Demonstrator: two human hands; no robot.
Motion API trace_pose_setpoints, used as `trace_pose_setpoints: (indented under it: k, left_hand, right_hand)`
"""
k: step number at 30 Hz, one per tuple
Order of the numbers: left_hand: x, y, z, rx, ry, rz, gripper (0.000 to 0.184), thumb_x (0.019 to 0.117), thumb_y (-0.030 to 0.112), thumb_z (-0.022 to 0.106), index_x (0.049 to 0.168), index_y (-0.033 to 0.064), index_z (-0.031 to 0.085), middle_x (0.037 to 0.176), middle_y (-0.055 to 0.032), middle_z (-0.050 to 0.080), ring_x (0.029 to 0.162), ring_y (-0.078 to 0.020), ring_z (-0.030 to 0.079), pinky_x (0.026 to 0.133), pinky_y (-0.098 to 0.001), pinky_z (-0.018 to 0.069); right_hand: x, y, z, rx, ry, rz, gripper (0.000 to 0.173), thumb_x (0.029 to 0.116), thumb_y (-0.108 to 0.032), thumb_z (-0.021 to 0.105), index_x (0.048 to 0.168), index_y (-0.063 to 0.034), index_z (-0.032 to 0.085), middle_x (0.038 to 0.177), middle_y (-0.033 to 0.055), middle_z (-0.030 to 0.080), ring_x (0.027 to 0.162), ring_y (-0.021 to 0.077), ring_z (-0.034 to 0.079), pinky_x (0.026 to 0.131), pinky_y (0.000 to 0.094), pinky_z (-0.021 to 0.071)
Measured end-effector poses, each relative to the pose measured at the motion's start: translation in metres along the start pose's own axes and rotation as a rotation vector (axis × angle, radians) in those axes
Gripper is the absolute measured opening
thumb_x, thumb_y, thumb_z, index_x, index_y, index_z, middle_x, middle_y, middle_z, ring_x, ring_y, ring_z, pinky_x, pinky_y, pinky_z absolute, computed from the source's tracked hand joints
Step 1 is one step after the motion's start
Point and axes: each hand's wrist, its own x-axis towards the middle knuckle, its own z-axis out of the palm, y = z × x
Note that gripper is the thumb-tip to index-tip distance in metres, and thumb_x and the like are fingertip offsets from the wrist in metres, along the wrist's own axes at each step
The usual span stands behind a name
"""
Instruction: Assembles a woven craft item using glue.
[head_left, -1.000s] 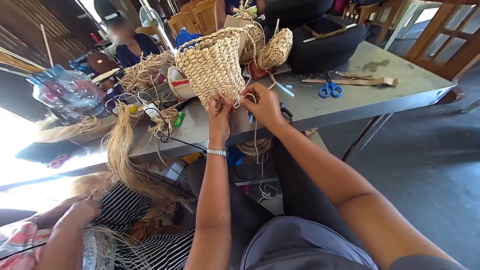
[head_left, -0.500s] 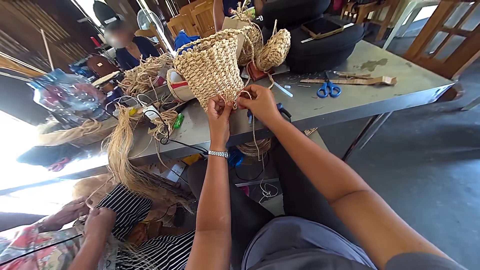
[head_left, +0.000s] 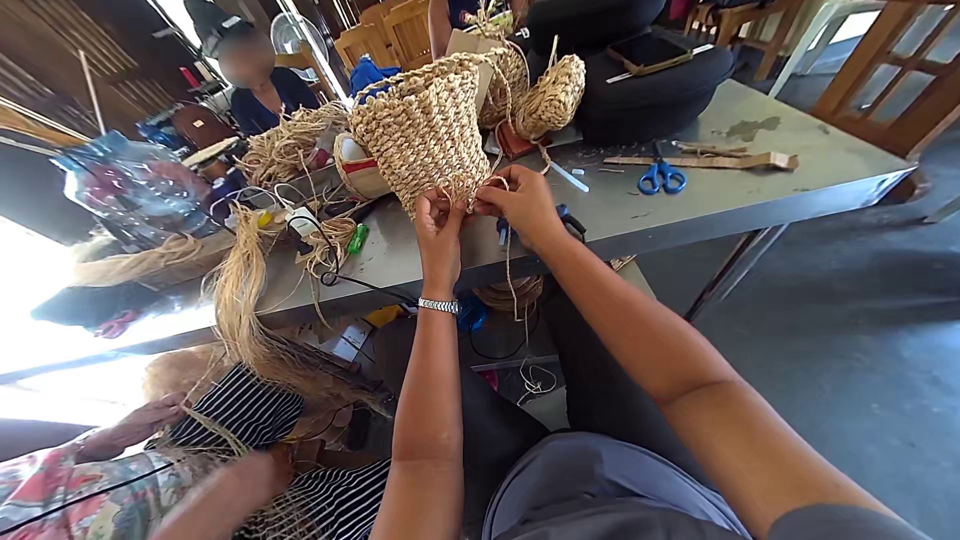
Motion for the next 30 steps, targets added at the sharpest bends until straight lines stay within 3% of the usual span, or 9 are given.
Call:
trace_pose_setpoints:
  k: [30]
  left_hand:
    - [0.0003,-0.0018,-0.0016,0.056,-0.017,0.018,0.026,0.0989,0.004,0.061,0.123,0.0002,0.050,0.098,-0.0054,0.063,0.086,-0.0147,0.067,0.081,-0.0345,0.0604]
  right_hand:
    - [0.0000,-0.0041,-0.0003,-0.087,-0.038,0.077,0.030,0.0864,0.004,0.076,0.112,0.0080,0.061,0.102,0.0178,0.070,0.082,0.0199,0.075,0.079,0.0335,0.0659]
